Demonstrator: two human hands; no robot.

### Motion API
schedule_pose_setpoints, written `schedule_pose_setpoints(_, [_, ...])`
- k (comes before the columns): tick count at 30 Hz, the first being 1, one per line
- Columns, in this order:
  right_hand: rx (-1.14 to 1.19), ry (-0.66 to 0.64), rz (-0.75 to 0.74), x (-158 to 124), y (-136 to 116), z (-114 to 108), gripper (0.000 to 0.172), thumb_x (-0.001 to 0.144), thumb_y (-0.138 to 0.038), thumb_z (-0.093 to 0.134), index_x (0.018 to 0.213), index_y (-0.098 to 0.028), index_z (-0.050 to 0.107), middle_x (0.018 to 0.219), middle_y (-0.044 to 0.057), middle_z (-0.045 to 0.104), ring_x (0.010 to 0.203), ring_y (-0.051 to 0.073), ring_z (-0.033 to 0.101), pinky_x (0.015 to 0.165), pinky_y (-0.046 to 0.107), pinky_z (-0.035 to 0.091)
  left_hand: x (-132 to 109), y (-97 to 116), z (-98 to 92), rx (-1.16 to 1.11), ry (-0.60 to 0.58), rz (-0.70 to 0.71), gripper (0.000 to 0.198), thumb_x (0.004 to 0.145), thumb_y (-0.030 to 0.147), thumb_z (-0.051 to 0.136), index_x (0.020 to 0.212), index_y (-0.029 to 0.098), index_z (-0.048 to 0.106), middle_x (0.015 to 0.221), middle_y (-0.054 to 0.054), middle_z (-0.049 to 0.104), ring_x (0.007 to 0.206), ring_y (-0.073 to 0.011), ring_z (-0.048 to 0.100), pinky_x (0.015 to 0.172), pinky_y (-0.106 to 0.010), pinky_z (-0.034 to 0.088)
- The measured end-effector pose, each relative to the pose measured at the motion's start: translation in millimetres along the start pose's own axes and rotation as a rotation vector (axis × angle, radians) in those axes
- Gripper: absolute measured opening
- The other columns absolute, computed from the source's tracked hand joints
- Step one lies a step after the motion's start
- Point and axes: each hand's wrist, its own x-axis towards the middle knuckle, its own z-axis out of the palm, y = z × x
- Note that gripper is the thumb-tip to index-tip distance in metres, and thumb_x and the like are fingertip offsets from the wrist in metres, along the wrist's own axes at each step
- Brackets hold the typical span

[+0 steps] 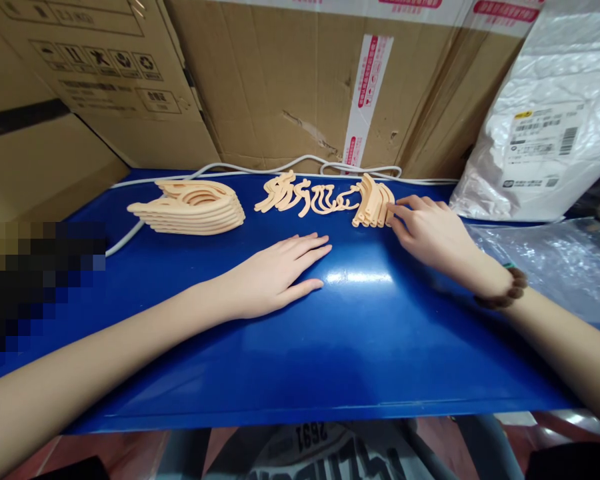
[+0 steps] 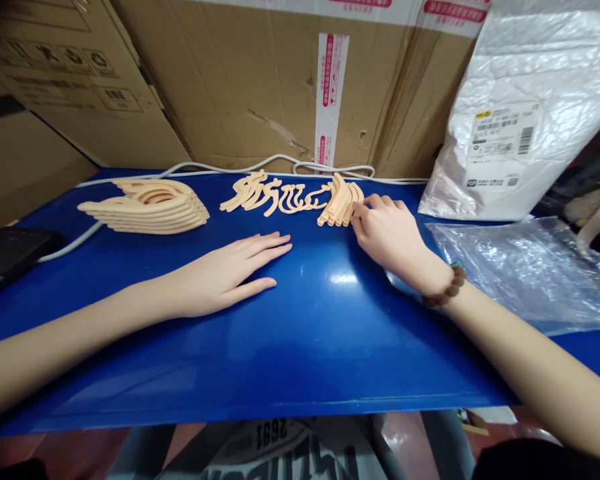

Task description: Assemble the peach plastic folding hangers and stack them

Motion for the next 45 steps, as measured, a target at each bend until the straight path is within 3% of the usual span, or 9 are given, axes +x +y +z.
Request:
schedule_pose_setpoints(7, [-0.006,0.001,0.043,-1.1,-1.5,0.2,0.044,0.099,-0.038,0.033,0.106,-0.016,0.07,0.109,0.015,0.063,0.092,0.027,0.057,0.072,0.035,0.039,1.1,0.0,-0.5,0.018,-0.017,-0.003,0.06,0.102,0.051,0.03,0.15,0.015,0.034,0.157,-0.009,0.032,0.146,-0.0237,0.027,0.12,-0.043,0.024])
schedule_pose_setpoints(12, [-0.014,-0.013,0.108,-1.3,-3.6,-4.9,0.045,0.098,-0.045,0.036,0.126,-0.021,0.061,0.106,0.013,0.064,0.09,0.026,0.059,0.066,0.031,0.037,0.6,0.2,-0.9,0.029,-0.026,-0.012,0.061,0.102,0.052,0.029,0.15,0.015,0.033,0.158,-0.009,0.031,0.147,-0.0234,0.026,0.121,-0.042,0.023])
schedule_pose_setpoints(19, [-0.099,-0.029,0.143,0.7,0.6,1.0,0.042,0.097,-0.046,0.036,0.108,-0.013,0.06,0.1,0.015,0.065,0.093,0.028,0.06,0.064,0.032,0.036,0.3,0.1,0.0,0.027,-0.023,-0.009,0.062,0.101,0.052,0.029,0.151,0.015,0.033,0.158,-0.008,0.031,0.146,-0.0233,0.026,0.121,-0.041,0.023])
schedule_pose_setpoints(27, [-0.036,-0.106,0.238,4.8,2.8,8.2,0.037,0.093,-0.03,0.032,0.115,-0.005,0.05,0.081,0.017,0.069,0.062,0.026,0.063,0.054,0.032,0.034,0.4,0.7,-0.1,-0.008,-0.003,-0.013,0.06,0.101,0.052,0.031,0.149,0.016,0.035,0.157,-0.009,0.033,0.146,-0.0246,0.029,0.12,-0.043,0.025])
schedule_pose_setpoints(33, [-0.101,0.131,0.28,4.0,-5.7,-14.6,0.04,0.093,-0.03,0.028,0.114,-0.005,0.05,0.074,0.018,0.068,0.058,0.026,0.062,0.052,0.03,0.031,0.0,0.4,0.0,-0.02,-0.011,-0.01,0.059,0.101,0.051,0.031,0.149,0.016,0.036,0.156,-0.01,0.034,0.145,-0.0258,0.029,0.12,-0.045,0.025])
schedule_pose_setpoints(36, [0.023,0.209,0.174,-3.1,-18.4,-31.4,0.034,0.092,-0.034,0.033,0.109,-0.011,0.052,0.076,0.013,0.068,0.059,0.022,0.059,0.053,0.029,0.03,0.0,1.8,0.0,-0.039,0.006,-0.012,0.059,0.101,0.049,0.035,0.149,0.016,0.033,0.157,-0.011,0.032,0.146,-0.0259,0.026,0.12,-0.046,0.026])
schedule_pose_setpoints(40, [0.187,0.092,-0.108,-18.4,-44.0,-41.0,0.023,0.091,-0.032,0.039,0.101,-0.016,0.051,0.076,0.007,0.066,0.061,0.019,0.057,0.055,0.028,0.032,0.4,2.1,-2.8,-0.053,0.268,-0.104,0.064,0.098,0.041,0.046,0.151,0.013,0.025,0.158,-0.017,0.025,0.148,-0.0278,0.021,0.12,-0.047,0.025])
schedule_pose_setpoints(42, [0.211,0.034,-0.254,-25.2,-56.3,-39.8,0.017,0.09,-0.029,0.04,0.096,-0.017,0.051,0.073,0.006,0.064,0.062,0.019,0.056,0.058,0.027,0.033,0.8,0.2,-4.6,-0.05,0.363,-0.137,0.055,0.098,0.034,0.046,0.147,0.014,0.032,0.153,-0.016,0.034,0.143,-0.0265,0.03,0.118,-0.046,0.028])
schedule_pose_setpoints(45, [0.253,-0.044,-0.316,-32.0,-69.2,-36.0,0.016,0.091,-0.027,0.04,0.096,-0.017,0.051,0.073,0.005,0.064,0.063,0.019,0.057,0.06,0.028,0.035,1.4,-3.8,-5.6,-0.04,0.342,-0.125,0.038,0.098,0.03,0.044,0.133,0.016,0.051,0.137,-0.012,0.052,0.131,-0.0249,0.045,0.112,-0.044,0.038])
